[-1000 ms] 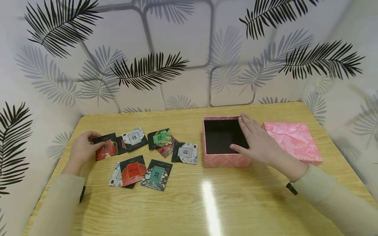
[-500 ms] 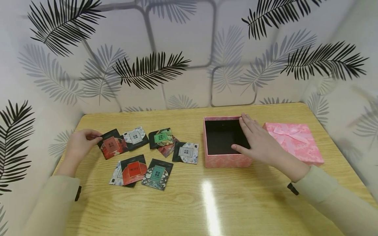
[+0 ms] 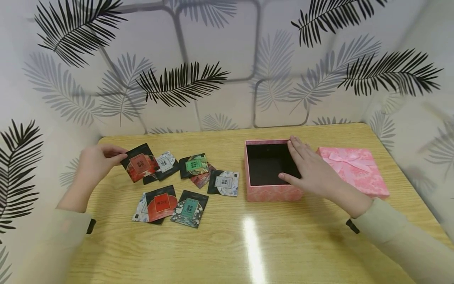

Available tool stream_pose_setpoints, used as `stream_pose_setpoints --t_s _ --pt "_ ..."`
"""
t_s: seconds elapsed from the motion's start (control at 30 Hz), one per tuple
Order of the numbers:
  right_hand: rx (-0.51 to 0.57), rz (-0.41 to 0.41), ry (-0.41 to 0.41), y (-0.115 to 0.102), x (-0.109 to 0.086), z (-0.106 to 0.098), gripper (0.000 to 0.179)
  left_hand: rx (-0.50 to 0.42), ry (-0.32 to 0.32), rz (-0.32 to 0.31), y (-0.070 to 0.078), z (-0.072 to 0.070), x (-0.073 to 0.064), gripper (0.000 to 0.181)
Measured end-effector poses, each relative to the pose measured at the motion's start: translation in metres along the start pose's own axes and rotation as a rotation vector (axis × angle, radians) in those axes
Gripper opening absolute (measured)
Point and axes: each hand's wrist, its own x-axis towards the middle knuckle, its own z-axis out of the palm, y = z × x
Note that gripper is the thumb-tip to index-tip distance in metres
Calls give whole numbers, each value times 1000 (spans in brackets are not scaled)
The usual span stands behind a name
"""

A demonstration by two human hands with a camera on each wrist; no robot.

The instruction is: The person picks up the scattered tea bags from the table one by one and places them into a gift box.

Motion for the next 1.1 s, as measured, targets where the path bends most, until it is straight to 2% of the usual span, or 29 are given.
stream_pose_setpoints --t_s 0.17,0.57,0.8,1.1 --pt "3 3 -6 0 1 0 102 -16 -43 46 26 0 4 19" --pt "-4 1 -2 3 0 3 102 -77 -59 141 93 11 12 16" --pt "-9 2 2 3 1 3 102 -139 -66 180 124 26 19 16" --pt "-11 2 4 4 0 4 102 -192 -69 240 164 48 18 16"
